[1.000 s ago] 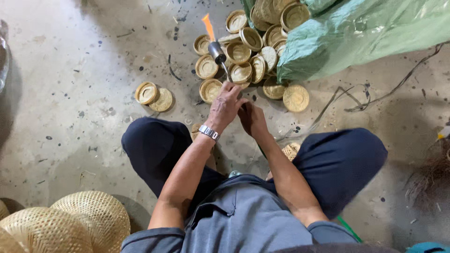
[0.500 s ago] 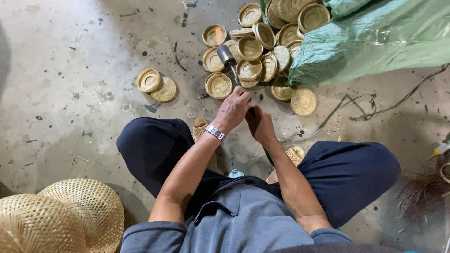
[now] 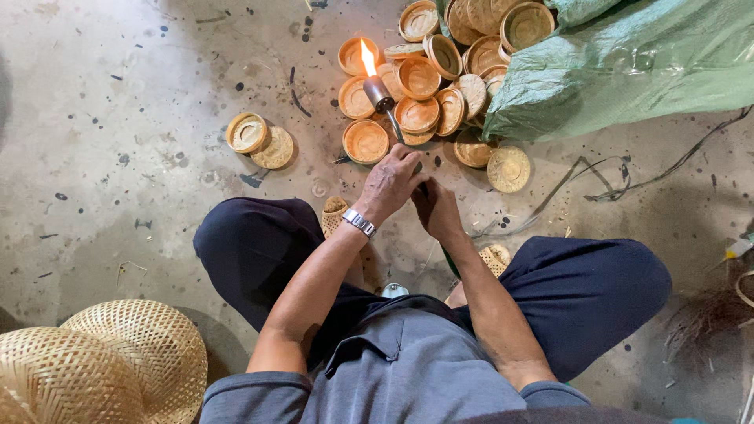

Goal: The person sits on the floor and uses a handheld blowtorch connected to a gas cylinder to apply heat to the surface of small woven baskets. They pick up each basket, rotate it to expose different areas to the flame, and then place it back down.

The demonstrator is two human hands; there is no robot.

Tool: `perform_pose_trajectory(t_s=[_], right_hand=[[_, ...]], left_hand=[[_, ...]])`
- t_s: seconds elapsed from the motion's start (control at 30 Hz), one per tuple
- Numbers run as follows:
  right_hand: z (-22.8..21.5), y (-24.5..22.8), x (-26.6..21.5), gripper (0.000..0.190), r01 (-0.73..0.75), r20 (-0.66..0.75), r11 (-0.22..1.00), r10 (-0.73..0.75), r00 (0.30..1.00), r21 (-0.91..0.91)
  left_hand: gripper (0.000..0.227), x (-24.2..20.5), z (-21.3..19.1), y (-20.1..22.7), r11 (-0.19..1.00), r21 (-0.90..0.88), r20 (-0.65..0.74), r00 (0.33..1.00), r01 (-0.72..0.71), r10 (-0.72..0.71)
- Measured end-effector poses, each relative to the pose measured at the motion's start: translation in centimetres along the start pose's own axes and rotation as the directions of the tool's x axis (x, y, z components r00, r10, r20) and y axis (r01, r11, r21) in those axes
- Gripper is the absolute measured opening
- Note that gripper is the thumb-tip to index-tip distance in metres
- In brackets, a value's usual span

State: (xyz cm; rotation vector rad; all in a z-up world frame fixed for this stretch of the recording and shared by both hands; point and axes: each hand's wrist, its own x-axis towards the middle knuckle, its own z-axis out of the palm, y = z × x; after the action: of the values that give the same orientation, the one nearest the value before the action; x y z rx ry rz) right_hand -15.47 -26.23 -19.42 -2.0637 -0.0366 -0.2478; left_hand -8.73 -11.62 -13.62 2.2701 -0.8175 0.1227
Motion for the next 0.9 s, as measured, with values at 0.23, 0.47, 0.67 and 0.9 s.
perform_pose_trajectory(t_s=[0.23, 0.47, 0.67, 0.9], right_hand=[[-0.5, -1.0, 0.7, 0.035, -0.284, 0.077, 0.954, 0.292, 0.953, -0.095], [-1.5, -1.3, 2.0, 0.038, -0.241, 0.125, 0.962, 0.257, 0.958, -0.13], [-1.6, 0.7, 5.7, 0.037, -0.466, 0.337, 0.865, 0.501, 0.797, -0.186], [3.5, 2.1, 10.8, 0.036, -0.34, 0.412, 0.814, 0.544, 0.731, -0.472]], left_hand=[[0.06, 1.4, -8.0, -0.6, 0.923, 0.381, 0.261, 0.964, -0.057, -0.048], [0.047, 4.2, -19.7, -6.7, 0.945, 0.327, -0.306, 0.944, -0.018, 0.124], [0.037, 3.1, -21.1, -7.1, 0.993, 0.104, -0.375, 0.922, -0.056, 0.091], [0.029, 3.3, -20.4, -6.4, 0.978, 0.211, -0.4, 0.913, 0.011, 0.076]])
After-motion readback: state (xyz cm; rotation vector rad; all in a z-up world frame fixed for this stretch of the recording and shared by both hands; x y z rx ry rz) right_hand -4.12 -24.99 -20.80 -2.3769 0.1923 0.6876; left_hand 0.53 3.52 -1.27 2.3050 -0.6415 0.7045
